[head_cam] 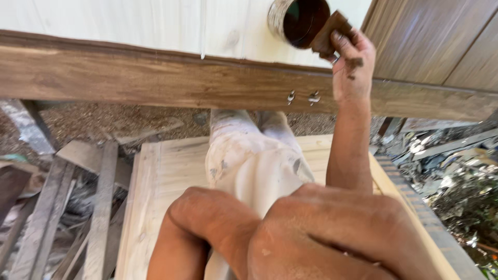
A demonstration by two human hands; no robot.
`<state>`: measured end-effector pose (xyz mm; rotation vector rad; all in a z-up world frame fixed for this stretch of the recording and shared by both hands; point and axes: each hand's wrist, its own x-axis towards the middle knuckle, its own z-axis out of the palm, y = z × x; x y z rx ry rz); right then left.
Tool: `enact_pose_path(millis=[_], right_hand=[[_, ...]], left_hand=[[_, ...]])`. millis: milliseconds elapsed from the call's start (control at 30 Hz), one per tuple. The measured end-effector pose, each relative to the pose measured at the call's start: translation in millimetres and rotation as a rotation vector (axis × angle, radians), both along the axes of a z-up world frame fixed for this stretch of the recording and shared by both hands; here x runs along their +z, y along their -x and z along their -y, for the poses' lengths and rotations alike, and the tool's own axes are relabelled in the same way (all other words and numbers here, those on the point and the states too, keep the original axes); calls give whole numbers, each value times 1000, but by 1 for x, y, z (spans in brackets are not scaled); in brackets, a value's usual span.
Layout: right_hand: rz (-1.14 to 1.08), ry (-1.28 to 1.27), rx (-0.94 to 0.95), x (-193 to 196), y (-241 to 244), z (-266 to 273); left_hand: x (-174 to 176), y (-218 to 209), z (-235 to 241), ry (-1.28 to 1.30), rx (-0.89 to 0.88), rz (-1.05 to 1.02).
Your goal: The person applies a dark wood stain to a large wooden panel using a cloth. They repeatedly dip the cloth into a metal can and rub the stain onto the surface, covering the frame and panels systematically.
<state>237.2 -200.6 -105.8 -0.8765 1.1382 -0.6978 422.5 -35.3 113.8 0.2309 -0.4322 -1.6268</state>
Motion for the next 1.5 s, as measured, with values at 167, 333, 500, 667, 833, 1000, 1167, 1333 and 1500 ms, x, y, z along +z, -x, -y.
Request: enact_pose_path(millis=[167, 333, 500, 667, 833, 1000, 1167, 1333, 1500], right_hand=[[-57, 43, -56, -4, -1, -4], [-125, -28, -75, -8, 9, 4], [-157, 75, 33, 1, 8, 8], [-726, 531, 379, 4, -3, 19], [-898, 325, 380, 15, -15, 26], [-1034, 663, 525, 5, -14, 17], [-1252, 917, 801, -43, -38, 23], [-1433, 706, 1092, -67, -78, 27], [-1197, 781, 788, -26, -68, 29]], left_hand=[[-4, 18, -18, 10, -29, -132], [-14, 23, -37, -159, -443, -484], [-86, -24, -42, -64, -408, 284], [-196, -62, -23, -569, -183, 1551], [-250, -73, -8, -514, -72, 1816], [-312, -25, 41, -244, 167, 1723], [-350, 6, 81, -163, 363, 1668], [-355, 12, 72, -216, 347, 1669], [-371, 24, 76, -183, 449, 1682]])
